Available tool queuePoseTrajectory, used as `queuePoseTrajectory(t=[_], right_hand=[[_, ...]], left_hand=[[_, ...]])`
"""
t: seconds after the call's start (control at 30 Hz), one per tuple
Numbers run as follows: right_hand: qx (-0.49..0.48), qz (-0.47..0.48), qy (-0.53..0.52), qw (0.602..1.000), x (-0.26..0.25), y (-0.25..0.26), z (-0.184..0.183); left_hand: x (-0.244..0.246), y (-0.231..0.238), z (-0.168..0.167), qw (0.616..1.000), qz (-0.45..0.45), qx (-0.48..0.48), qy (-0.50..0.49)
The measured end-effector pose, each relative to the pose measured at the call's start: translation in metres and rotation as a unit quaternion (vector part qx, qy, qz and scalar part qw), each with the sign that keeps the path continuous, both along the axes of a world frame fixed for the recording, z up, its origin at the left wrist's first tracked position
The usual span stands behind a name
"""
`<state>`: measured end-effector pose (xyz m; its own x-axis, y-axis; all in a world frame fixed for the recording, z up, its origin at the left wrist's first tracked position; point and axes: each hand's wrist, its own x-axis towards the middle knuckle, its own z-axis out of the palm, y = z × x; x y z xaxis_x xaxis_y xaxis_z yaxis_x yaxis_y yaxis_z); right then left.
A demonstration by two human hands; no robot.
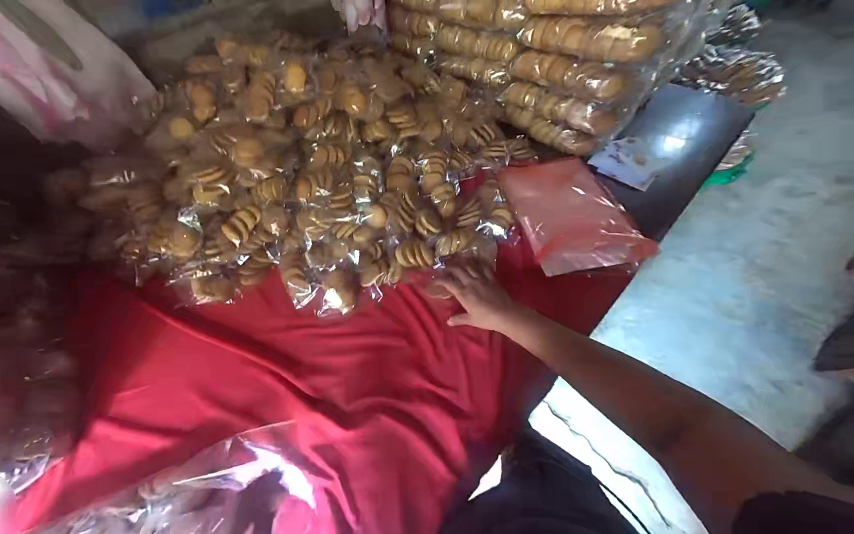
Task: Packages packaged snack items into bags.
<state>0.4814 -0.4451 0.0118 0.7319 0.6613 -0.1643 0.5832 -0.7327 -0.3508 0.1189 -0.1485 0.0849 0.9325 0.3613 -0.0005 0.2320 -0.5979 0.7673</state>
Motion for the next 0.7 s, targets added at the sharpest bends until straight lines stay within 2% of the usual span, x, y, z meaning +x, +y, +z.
queuePoseTrajectory(t=[0.1,0.13,0.2,0.27,0.33,0.43,0.47,0.5,0.57,0.63,0.7], right_hand=[[0.155,0.021,-0.029,0.987,0.024,-0.012,-0.01],[0.222,0.026,0.018,0.974,0.033,-0.019,-0.004],[0.351,0.027,0.177,0.919,0.041,-0.04,0.007],[0.382,0.048,0.289,0.877,0.039,-0.065,0.013],[0.352,0.124,0.27,0.888,0.042,-0.085,0.015],[0.241,0.228,0.162,0.929,0.053,-0.101,0.029],[0.237,0.241,0.135,0.932,0.055,-0.104,0.031],[0.245,0.243,0.14,0.928,0.059,-0.106,0.032],[0.277,0.228,0.249,0.899,0.069,-0.11,0.029],[0.314,0.205,0.32,0.87,0.07,-0.115,0.016],[0.303,0.209,0.297,0.881,0.057,-0.126,0.019]], left_hand=[[0.114,-0.092,-0.012,0.994,-0.076,-0.048,-0.065],[0.148,-0.119,-0.022,0.988,-0.076,-0.109,-0.072],[0.201,-0.16,-0.038,0.954,-0.057,-0.287,-0.072],[0.238,-0.193,-0.049,0.895,-0.016,-0.445,-0.039],[0.265,-0.216,-0.053,0.848,-0.022,-0.528,0.019],[0.28,-0.226,-0.056,0.835,-0.09,-0.538,0.067],[0.28,-0.228,-0.057,0.83,-0.102,-0.544,0.071],[0.279,-0.229,-0.058,0.821,-0.106,-0.557,0.071],[0.275,-0.238,-0.06,0.808,-0.083,-0.58,0.061],[0.27,-0.258,-0.061,0.826,-0.002,-0.561,0.056],[0.262,-0.275,-0.062,0.857,0.033,-0.511,0.051]])
